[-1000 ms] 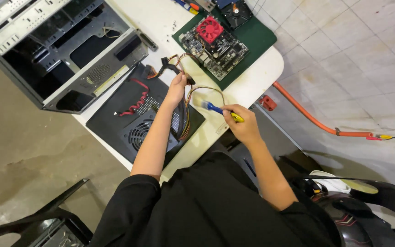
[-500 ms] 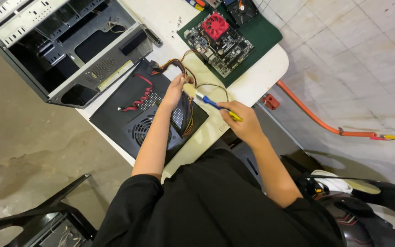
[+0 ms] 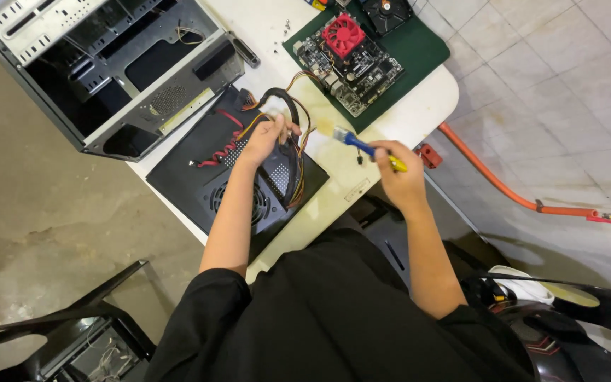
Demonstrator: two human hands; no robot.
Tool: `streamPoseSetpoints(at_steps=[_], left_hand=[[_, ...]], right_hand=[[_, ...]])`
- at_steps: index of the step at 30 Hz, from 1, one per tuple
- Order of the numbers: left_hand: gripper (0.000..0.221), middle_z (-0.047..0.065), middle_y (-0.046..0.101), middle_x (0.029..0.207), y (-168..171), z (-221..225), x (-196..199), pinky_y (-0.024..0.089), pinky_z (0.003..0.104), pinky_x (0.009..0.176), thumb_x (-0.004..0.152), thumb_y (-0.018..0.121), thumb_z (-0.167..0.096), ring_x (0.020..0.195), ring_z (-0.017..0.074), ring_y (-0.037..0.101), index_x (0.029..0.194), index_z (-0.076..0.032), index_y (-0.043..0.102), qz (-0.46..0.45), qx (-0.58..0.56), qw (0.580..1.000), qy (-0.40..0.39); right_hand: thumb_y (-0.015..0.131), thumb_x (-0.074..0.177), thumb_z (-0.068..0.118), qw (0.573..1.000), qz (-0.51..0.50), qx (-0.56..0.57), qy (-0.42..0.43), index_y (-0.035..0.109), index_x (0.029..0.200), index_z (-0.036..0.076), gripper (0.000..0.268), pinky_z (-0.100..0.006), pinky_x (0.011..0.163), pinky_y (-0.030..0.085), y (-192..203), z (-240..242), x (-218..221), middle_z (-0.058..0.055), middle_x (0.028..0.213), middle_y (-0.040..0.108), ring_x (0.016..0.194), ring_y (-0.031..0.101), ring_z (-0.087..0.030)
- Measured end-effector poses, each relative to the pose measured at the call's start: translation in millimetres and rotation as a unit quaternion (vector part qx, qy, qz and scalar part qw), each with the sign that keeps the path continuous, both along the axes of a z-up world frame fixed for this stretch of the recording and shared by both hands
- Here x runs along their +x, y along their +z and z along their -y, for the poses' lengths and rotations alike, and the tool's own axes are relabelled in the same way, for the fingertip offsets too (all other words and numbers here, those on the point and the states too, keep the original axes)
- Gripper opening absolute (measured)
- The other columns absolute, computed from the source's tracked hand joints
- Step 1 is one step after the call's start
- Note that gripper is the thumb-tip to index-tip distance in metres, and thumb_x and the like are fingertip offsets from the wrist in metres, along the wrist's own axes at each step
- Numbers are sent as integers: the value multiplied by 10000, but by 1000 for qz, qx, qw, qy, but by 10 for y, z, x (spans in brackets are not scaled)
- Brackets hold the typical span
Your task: Cleaning the internal components and fan of a computer power supply unit using a screwdriver and a brush.
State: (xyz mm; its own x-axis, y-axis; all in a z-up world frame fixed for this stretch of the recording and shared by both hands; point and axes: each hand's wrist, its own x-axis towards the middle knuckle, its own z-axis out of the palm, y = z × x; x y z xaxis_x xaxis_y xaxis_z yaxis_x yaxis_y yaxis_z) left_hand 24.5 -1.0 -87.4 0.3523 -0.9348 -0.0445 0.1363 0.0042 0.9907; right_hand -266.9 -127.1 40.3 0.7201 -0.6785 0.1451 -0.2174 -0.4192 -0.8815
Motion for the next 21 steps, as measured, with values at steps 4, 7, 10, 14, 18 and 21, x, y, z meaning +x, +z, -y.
streamPoseSetpoints(at_steps=[4,7,10,14,18,21], left_hand=[[575,183,731,889,223,27,-135,484,473,929,1129,357,-400,942,352,691,797,-48,668,237,142,961,9],[407,196,723,870,388,53,-292,527,554,837,1064,413,-335,902,433,709,873,-82,668,403,175,898,0],[232,39,722,916,180,33,-453,533,465,830,973,492,-209,909,287,729,831,-169,671,529,98,843,-14],[204,7,658,1090,-157,-27,-668,331,555,1132,895,565,-115,997,238,704,1086,-184,577,634,128,761,-49],[261,21,566,1348,114,-108,-623,192,604,1206,962,568,-210,1293,221,568,1221,-184,590,633,248,710,-185],[72,33,576,1194,224,-174,-657,162,579,1243,989,547,-227,1103,247,665,1050,-195,525,624,272,718,-144]], right_hand=[[490,1110,265,989,91,-68,-90,713,1057,73,299,-377,892,514,-144,53,-74,-97,893,673,913,677,-249],[433,1125,231,980,155,-100,-77,675,1075,40,313,-382,926,489,-49,-28,107,-112,989,627,959,635,-257],[458,1037,105,990,120,-69,2,672,1169,-7,275,-446,913,511,31,-230,346,-174,1131,608,997,635,-319],[681,947,469,970,-174,-119,125,641,1383,272,480,-533,843,568,32,-417,612,-62,1174,598,1015,672,-366],[662,942,504,943,-264,-111,167,682,1316,258,447,-504,832,570,99,-540,675,-34,1102,636,1009,689,-342],[649,947,499,938,-275,-126,169,711,1218,258,368,-478,818,578,-119,-556,690,-5,1076,673,1008,710,-306]])
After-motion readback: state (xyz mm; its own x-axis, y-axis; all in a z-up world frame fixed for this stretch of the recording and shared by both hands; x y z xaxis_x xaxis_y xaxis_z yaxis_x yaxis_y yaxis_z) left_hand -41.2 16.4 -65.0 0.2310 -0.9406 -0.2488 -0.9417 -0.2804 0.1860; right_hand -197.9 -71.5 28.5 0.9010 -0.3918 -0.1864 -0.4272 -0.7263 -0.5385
